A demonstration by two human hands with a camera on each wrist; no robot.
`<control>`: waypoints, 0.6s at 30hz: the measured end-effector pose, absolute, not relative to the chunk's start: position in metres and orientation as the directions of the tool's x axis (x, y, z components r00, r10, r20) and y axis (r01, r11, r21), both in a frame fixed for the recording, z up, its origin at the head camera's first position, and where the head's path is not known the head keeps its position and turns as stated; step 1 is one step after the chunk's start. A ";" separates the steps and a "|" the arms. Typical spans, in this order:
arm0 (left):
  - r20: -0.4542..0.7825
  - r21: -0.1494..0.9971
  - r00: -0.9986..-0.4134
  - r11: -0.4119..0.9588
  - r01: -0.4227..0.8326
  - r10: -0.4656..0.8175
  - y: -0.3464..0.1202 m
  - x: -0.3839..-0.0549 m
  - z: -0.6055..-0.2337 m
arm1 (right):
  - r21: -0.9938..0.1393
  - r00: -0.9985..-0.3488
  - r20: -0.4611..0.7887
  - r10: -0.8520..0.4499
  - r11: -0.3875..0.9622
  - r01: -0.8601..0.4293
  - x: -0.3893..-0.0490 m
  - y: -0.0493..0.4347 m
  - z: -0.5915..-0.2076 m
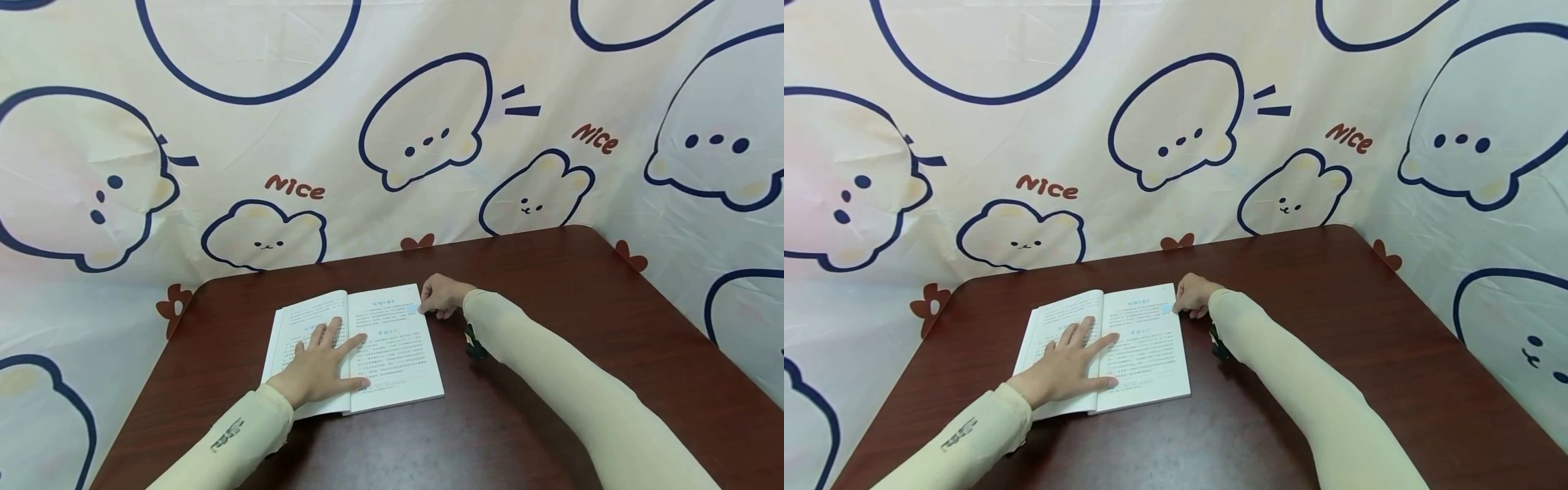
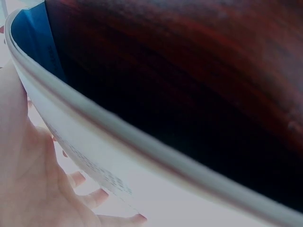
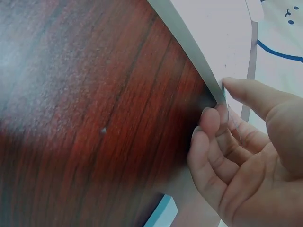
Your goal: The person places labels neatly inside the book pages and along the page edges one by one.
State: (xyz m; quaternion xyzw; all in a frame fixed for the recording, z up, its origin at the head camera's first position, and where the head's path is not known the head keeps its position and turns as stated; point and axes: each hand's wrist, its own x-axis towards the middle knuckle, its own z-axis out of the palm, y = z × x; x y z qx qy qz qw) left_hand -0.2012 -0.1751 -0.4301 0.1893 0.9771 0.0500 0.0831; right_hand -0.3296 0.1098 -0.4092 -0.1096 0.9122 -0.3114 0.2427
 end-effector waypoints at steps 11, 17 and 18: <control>-0.145 0.136 -0.916 0.925 0.356 0.374 -0.177 -0.199 -0.429 | -0.617 -0.894 -0.303 -0.330 0.783 -0.080 -0.324 0.131 -0.400; -0.145 0.141 -0.915 0.923 0.357 0.376 -0.176 -0.199 -0.428 | -0.627 -0.904 -0.271 -0.329 0.774 -0.093 -0.325 0.146 -0.396; -0.146 0.142 -0.915 0.923 0.357 0.376 -0.176 -0.199 -0.428 | -0.628 -0.906 -0.269 -0.328 0.773 -0.094 -0.325 0.148 -0.396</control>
